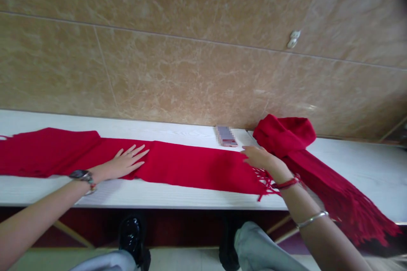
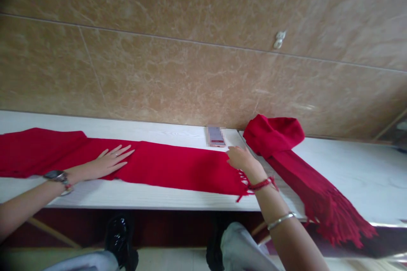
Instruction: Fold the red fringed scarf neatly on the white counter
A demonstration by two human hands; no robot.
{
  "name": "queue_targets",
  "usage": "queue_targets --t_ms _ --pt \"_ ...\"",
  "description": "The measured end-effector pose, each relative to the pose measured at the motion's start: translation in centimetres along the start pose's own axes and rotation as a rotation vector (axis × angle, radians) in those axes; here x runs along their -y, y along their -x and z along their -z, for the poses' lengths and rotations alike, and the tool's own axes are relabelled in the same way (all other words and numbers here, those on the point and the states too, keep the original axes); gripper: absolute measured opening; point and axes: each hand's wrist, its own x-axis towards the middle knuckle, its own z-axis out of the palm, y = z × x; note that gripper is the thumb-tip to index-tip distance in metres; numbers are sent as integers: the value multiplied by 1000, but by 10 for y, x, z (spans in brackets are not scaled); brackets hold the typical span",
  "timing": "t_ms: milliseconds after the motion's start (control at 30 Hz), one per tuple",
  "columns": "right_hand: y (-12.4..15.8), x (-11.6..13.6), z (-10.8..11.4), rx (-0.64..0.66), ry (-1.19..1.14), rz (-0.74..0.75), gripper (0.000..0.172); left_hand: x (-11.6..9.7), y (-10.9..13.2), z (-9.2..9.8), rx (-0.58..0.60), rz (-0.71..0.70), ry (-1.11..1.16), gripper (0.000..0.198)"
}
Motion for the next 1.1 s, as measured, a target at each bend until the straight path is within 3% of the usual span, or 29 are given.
queue_targets --t_ms 100,200,267,367,467,633,800,967,1100 --pt "-7 19 9 7 -51 19 36 -2 5 -1 37 -54 40 56" --pt "-25 38 7 83 -133 78 42 9 1 14 48 -123 63 58" --pt "-39 40 6 131 -138 80 47 16 -14 27 -4 -115 34 56" --pt "-54 27 7 185 -134 53 48 26 -47 46 -38 -121 -6 56" --pt "-59 10 10 246 -118 26 40 34 -76 59 87 -149 25 56" --pt "-54 -11 13 276 -123 56 31 46 -97 65 274 -149 157 30" --pt "-45 -37 14 222 -158 45 21 62 -96 67 283 -137 158 26" --pt "-37 -68 9 139 9 -22 16 79 -80 66 120 -93 40 19" --pt "-26 -80 1 153 71 -42 17 87 -66 60 58 -16 -12 29"
